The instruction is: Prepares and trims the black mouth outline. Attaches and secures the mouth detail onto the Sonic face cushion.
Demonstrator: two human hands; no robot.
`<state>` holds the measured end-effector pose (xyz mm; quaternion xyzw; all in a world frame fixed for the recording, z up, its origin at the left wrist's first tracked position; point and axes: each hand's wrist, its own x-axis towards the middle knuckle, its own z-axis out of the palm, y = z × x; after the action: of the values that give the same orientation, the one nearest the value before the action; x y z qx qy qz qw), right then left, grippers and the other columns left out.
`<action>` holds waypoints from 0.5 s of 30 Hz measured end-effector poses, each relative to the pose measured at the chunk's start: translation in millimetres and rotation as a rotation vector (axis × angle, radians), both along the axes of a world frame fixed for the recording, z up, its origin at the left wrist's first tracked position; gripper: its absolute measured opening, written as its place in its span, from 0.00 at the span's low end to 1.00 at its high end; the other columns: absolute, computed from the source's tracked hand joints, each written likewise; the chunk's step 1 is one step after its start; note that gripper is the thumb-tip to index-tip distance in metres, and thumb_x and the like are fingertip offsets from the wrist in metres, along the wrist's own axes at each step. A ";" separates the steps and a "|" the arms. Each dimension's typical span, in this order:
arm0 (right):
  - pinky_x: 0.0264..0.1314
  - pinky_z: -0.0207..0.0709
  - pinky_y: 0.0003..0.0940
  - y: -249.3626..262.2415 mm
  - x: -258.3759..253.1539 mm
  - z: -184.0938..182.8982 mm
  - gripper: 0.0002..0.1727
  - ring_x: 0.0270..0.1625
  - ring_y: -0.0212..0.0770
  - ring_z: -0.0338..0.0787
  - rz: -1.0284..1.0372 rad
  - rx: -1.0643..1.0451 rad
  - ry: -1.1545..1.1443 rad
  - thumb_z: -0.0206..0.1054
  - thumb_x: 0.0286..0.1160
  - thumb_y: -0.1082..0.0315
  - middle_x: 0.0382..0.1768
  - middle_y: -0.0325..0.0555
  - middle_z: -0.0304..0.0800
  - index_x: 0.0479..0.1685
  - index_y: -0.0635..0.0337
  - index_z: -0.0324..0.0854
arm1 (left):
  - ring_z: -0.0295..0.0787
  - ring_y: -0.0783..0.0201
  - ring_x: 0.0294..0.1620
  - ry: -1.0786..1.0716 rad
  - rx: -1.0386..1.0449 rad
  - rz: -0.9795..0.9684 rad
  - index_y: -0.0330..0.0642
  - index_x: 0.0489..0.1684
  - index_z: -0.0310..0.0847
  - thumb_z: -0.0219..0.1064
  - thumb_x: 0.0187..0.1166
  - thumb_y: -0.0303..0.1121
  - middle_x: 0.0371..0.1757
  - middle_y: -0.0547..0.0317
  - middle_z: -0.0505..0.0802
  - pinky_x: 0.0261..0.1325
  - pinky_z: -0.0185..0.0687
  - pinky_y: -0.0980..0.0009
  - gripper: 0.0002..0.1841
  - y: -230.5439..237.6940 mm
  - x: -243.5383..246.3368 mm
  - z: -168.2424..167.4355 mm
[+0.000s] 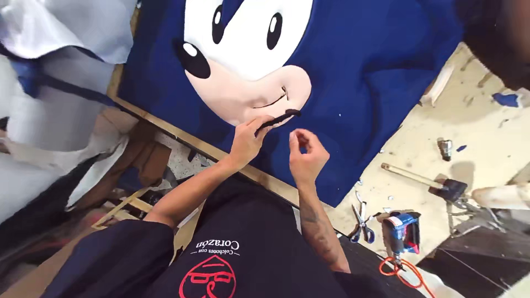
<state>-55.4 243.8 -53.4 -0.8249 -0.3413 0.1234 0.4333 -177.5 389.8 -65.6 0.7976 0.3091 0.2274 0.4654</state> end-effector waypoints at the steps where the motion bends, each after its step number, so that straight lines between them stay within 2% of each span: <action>1: 0.50 0.92 0.35 6.0 17.2 0.0 0.18 0.47 0.34 0.94 0.000 -0.027 0.073 0.71 0.81 0.59 0.52 0.42 0.94 0.63 0.58 0.86 | 0.94 0.63 0.58 -0.047 0.122 -0.033 0.39 0.59 0.90 0.69 0.81 0.24 0.58 0.51 0.95 0.63 0.90 0.66 0.12 9.0 1.8 -6.8; 2: 0.50 0.92 0.35 12.7 33.3 -0.1 0.22 0.48 0.34 0.95 0.026 -0.039 0.185 0.71 0.82 0.58 0.56 0.42 0.93 0.70 0.57 0.83 | 0.92 0.59 0.61 -0.107 0.225 -0.070 0.37 0.58 0.91 0.68 0.81 0.22 0.59 0.49 0.94 0.66 0.89 0.64 0.12 17.7 3.9 -16.0; 4: 0.48 0.93 0.35 29.1 59.4 -1.0 0.25 0.46 0.38 0.96 0.096 0.015 0.483 0.71 0.81 0.63 0.57 0.44 0.94 0.76 0.57 0.79 | 0.90 0.54 0.63 -0.246 0.385 -0.145 0.35 0.55 0.92 0.66 0.79 0.18 0.58 0.46 0.94 0.69 0.86 0.62 0.13 34.8 10.7 -37.3; 5: 0.48 0.93 0.36 37.3 69.3 -3.2 0.25 0.45 0.40 0.96 0.126 0.056 0.591 0.71 0.81 0.67 0.56 0.46 0.94 0.77 0.59 0.79 | 0.90 0.52 0.64 -0.286 0.430 -0.178 0.37 0.55 0.92 0.66 0.78 0.18 0.59 0.46 0.94 0.70 0.84 0.60 0.13 42.4 14.3 -46.9; 7: 0.47 0.93 0.35 53.6 86.0 -9.9 0.24 0.42 0.40 0.96 0.137 0.085 0.652 0.73 0.77 0.74 0.54 0.48 0.95 0.74 0.61 0.81 | 0.90 0.52 0.64 -0.301 0.468 -0.200 0.39 0.56 0.93 0.67 0.78 0.19 0.60 0.47 0.95 0.72 0.82 0.58 0.13 54.5 22.6 -62.8; 10: 0.46 0.94 0.34 71.2 103.6 -24.5 0.24 0.43 0.38 0.96 0.127 -0.037 0.553 0.74 0.74 0.76 0.51 0.46 0.96 0.70 0.60 0.82 | 0.90 0.53 0.66 -0.189 0.443 -0.226 0.42 0.56 0.93 0.68 0.80 0.22 0.62 0.51 0.94 0.75 0.79 0.54 0.13 66.4 28.2 -81.4; 13: 0.58 0.92 0.32 80.1 110.0 -45.9 0.20 0.52 0.33 0.96 0.195 -0.219 0.296 0.75 0.76 0.68 0.54 0.43 0.96 0.66 0.60 0.85 | 0.89 0.51 0.68 -0.085 0.349 -0.251 0.39 0.51 0.93 0.64 0.80 0.20 0.63 0.50 0.94 0.78 0.77 0.52 0.12 68.6 21.1 -91.1; 15: 0.53 0.91 0.31 86.6 109.8 -60.0 0.16 0.48 0.33 0.95 0.214 -0.244 0.137 0.74 0.78 0.66 0.51 0.45 0.95 0.62 0.60 0.88 | 0.89 0.51 0.67 -0.029 0.322 -0.226 0.37 0.50 0.93 0.63 0.79 0.18 0.61 0.49 0.94 0.77 0.78 0.53 0.12 72.0 21.3 -91.1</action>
<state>54.4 330.4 -113.4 -0.8200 -0.3795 0.2652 0.3364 -156.2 461.8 -156.7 0.8881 0.1707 0.2316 0.3586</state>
